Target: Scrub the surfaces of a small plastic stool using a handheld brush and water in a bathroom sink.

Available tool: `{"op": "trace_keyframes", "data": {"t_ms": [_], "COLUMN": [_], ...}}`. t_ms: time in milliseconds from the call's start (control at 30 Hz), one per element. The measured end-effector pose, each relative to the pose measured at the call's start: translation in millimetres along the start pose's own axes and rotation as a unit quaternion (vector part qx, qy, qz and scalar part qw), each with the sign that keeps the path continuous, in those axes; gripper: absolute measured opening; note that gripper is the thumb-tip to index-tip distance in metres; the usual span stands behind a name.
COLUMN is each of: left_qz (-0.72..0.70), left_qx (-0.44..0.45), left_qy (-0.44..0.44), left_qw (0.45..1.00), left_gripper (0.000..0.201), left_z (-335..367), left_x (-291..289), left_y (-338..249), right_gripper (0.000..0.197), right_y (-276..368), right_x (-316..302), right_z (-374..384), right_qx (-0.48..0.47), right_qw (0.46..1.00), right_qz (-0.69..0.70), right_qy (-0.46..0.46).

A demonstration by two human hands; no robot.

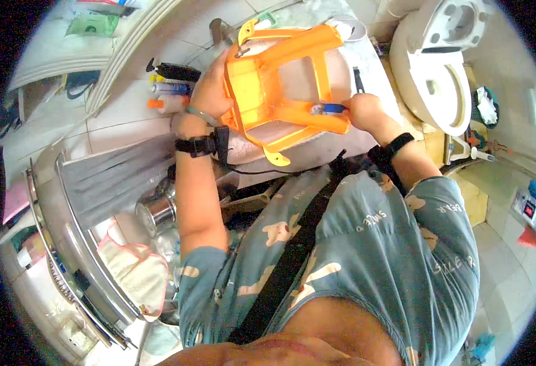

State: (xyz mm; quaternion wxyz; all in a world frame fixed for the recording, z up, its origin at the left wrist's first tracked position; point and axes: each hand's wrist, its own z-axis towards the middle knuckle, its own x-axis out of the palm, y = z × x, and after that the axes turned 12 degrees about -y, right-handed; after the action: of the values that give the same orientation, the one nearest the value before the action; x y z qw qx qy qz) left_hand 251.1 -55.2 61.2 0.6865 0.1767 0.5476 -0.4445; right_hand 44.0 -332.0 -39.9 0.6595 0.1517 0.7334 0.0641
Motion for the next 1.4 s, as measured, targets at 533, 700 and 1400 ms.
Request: {"op": "trace_keyframes", "data": {"t_ms": [533,700,1400], "left_qz": [-0.14,-0.452,0.114], "left_qx": [-0.399,-0.44,-0.405], "left_qy": [-0.016,-0.164,-0.301], "left_qw": [0.906,0.759,0.856], "left_gripper": [0.05,0.056,0.045], "left_z": [-130.0,-163.0,-165.2], "left_x": [9.0,-5.9,-9.2], "left_y": [-46.9,-45.4,-32.9], "right_gripper": [0.04,0.03,0.026], "right_y": [-5.2,22.4,20.4], "right_x": [54.6,25.1,-10.9], "right_z": [10.5,11.8,31.7], "right_qx": [0.141,0.137,0.022], "right_qw": [0.969,0.936,0.925], "right_qz": [0.163,0.316,0.38], "right_qy": [0.124,0.074,-0.024]}}
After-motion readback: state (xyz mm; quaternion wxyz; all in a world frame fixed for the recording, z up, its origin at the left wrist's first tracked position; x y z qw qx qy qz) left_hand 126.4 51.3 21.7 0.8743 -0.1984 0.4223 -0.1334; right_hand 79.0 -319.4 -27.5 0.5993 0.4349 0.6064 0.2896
